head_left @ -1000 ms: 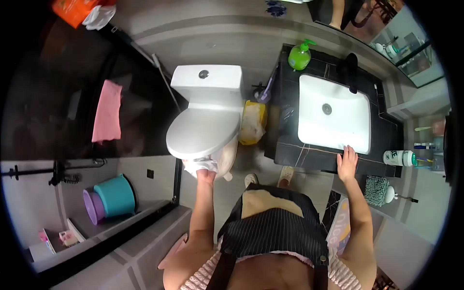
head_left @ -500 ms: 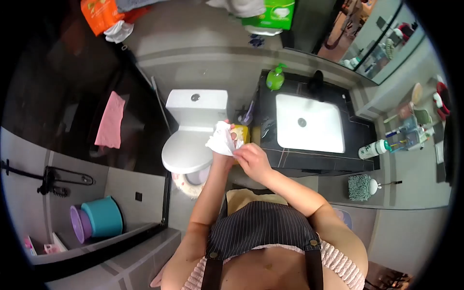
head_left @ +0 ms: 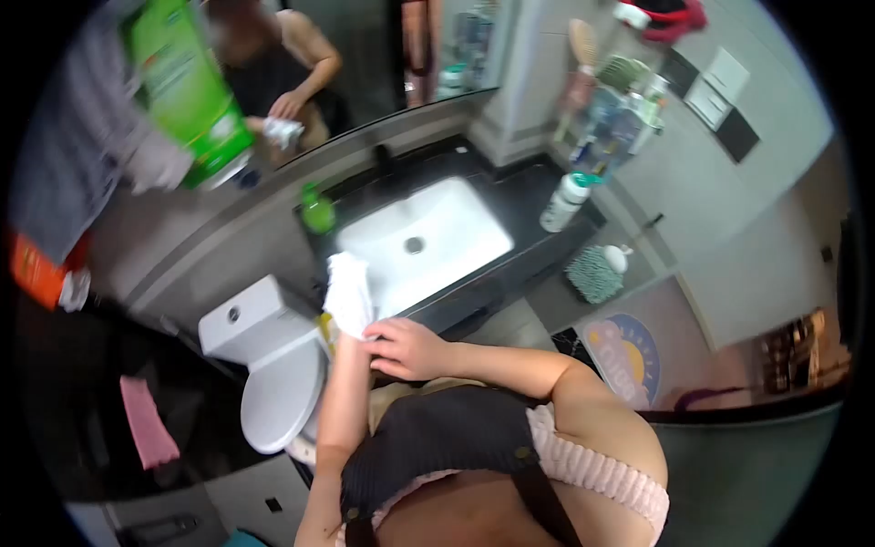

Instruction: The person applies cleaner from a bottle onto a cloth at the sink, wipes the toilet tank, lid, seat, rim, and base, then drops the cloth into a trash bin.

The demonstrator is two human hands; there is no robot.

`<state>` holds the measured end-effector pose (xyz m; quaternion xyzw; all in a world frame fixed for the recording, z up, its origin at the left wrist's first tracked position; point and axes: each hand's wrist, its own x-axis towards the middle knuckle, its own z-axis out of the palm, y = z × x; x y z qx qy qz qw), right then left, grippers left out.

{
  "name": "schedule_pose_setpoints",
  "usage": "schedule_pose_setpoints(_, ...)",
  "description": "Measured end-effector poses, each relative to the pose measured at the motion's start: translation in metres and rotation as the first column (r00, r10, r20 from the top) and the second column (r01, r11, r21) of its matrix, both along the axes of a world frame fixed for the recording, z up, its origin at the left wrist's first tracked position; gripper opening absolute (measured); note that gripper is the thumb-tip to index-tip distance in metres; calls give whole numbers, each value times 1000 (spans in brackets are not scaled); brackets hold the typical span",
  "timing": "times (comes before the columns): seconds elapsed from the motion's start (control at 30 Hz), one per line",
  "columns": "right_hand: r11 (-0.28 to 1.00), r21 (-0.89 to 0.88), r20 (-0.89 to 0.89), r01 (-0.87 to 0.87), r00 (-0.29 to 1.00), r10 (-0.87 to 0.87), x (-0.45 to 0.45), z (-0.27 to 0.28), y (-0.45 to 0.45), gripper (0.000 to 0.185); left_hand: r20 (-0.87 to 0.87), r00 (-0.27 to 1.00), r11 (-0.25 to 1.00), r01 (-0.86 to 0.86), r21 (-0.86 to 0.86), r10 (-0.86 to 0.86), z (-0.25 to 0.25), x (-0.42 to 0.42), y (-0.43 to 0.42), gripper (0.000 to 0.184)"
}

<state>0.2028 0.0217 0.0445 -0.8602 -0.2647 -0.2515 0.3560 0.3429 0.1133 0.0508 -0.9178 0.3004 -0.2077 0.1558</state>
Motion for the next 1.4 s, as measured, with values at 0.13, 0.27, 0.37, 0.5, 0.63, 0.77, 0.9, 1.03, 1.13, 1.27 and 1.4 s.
schedule_pose_setpoints(0.13, 930, 39, -135, 367, 924, -359, -15, -32, -128, 33, -138, 963, 866, 268, 422, -230, 2, 2, -53, 17)
schedule_pose_setpoints(0.27, 261, 455, -478, 851, 481, -735, -32, -71, -281, 73, -479, 874, 970, 178, 168, -77, -100, 30, -99, 16)
schedule_pose_setpoints(0.37, 73, 360, -404, 930, 225, -887, -37, -115, -387, 103, -636, 769, 995, 98, 6, -72, -7, 6, -155, 19)
schedule_pose_setpoints(0.5, 257, 416, -487, 872, 452, -748, -15, -110, -441, 109, -368, 882, 906, 134, -402, -294, -90, 34, -172, 19)
schedule_pose_setpoints(0.63, 369, 546, -429, 752, 630, -648, 23, -119, -414, 88, -375, 903, 941, 80, -329, -208, -22, 20, -201, 15)
schedule_pose_setpoints(0.77, 850, -66, -174, 522, 833, -525, 59, -81, -347, 73, -419, 897, 923, -33, -383, -142, -2, 12, -192, 17)
schedule_pose_setpoints(0.9, 903, -390, 130, 178, 982, -138, 120, -22, -292, 60, -412, 896, 780, -136, -611, -167, 10, 4, -162, 31)
schedule_pose_setpoints(1.03, 815, -570, 310, 102, 946, 99, 172, 9, -252, 42, -227, 468, -290, -791, -538, -854, -48, 20, -142, 36)
schedule_pose_setpoints(1.13, 690, -716, 306, 106, 936, 173, 189, 34, -224, 36, -157, 516, -349, -743, -571, -842, -47, 21, -123, 37)
schedule_pose_setpoints(1.27, 643, -761, 295, 88, 929, 222, 193, 47, -195, 36, -113, 553, -324, -627, -709, -825, -68, 34, -98, 35)
schedule_pose_setpoints(1.4, 568, -816, 298, 109, 921, 251, 191, 52, -178, 34, 71, 453, -451, -836, -312, -889, -59, 33, -85, 25)
